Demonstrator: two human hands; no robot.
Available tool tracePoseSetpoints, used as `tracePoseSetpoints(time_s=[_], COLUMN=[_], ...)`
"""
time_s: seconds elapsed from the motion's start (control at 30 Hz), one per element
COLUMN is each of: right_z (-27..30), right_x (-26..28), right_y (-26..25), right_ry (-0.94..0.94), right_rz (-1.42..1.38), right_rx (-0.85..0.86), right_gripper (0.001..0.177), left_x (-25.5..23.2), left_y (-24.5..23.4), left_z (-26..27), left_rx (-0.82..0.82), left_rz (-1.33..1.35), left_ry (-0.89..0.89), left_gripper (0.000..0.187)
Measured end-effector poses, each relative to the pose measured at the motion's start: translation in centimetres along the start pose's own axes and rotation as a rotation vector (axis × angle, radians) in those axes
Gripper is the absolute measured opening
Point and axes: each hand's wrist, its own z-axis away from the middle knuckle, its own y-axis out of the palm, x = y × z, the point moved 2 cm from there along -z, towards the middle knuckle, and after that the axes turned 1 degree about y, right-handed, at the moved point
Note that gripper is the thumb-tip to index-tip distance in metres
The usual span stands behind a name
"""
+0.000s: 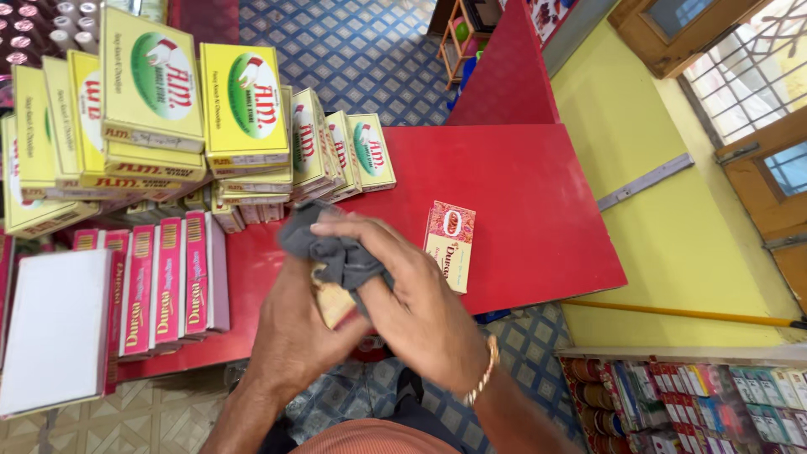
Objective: The person wipes the surfaces of small rectangular boxes with a dark cloth on a red counter. The person picks up each box, wipes it on multiple sides, and places it into a growing stack on the counter.
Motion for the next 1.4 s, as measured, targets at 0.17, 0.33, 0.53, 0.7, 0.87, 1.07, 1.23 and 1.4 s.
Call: tracePoseSetpoints(time_s=[0.17, 0.33, 0.53, 0.7, 0.87, 1.07, 1.23, 1.4], right_z=[0.0, -2.1, -1.8, 0.4, 0.9, -3.1, -1.2, -4.0], right_x=[-1.2, -3.2, -4.0, -4.0, -4.1, -3.6, -2.4, -2.9], right_y=[1.7, 1.4, 0.6, 3.1, 4.3, 4.7, 8.4, 9.5], right_ry=[-0.387, -0.233, -0.188, -0.187, -0.152, -0.157, -0.35, -0.268], right_rz=[0.192, 0.013, -0.019, -0.109, -0.108, 0.146, 0.665, 0.632], right_rx=[-0.263, -0.249, -0.301, -0.28, -0.167, -0.28, -0.171, -0.32], right_gripper=[0.048, 0.049, 0.048, 0.051, 0.045, 0.047, 0.059, 0.052], left_x=[2.1, 1.6, 2.2, 3.0, 5.0, 4.2, 4.7, 5.3], left_y=[0.2, 1.5, 1.3, 0.7, -2.0, -1.0, -4.6, -4.7], left_z=[-0.9, 0.3, 0.3, -0.9, -1.8, -0.7, -0.6, -0.1], left_rx=[0.079, 0.22, 0.221, -0.027, -0.113, 0.001, 0.145, 0.243], left_rz=[0.404, 0.776, 0.912, 1.096, 1.264, 1.374, 1.564, 1.409], left_ry=[-0.296, -0.744, -0.657, -0.673, -0.761, -0.588, -0.721, -0.727], left_gripper=[0.086, 0.096, 0.053, 0.032, 0.032, 0.04, 0.056, 0.06])
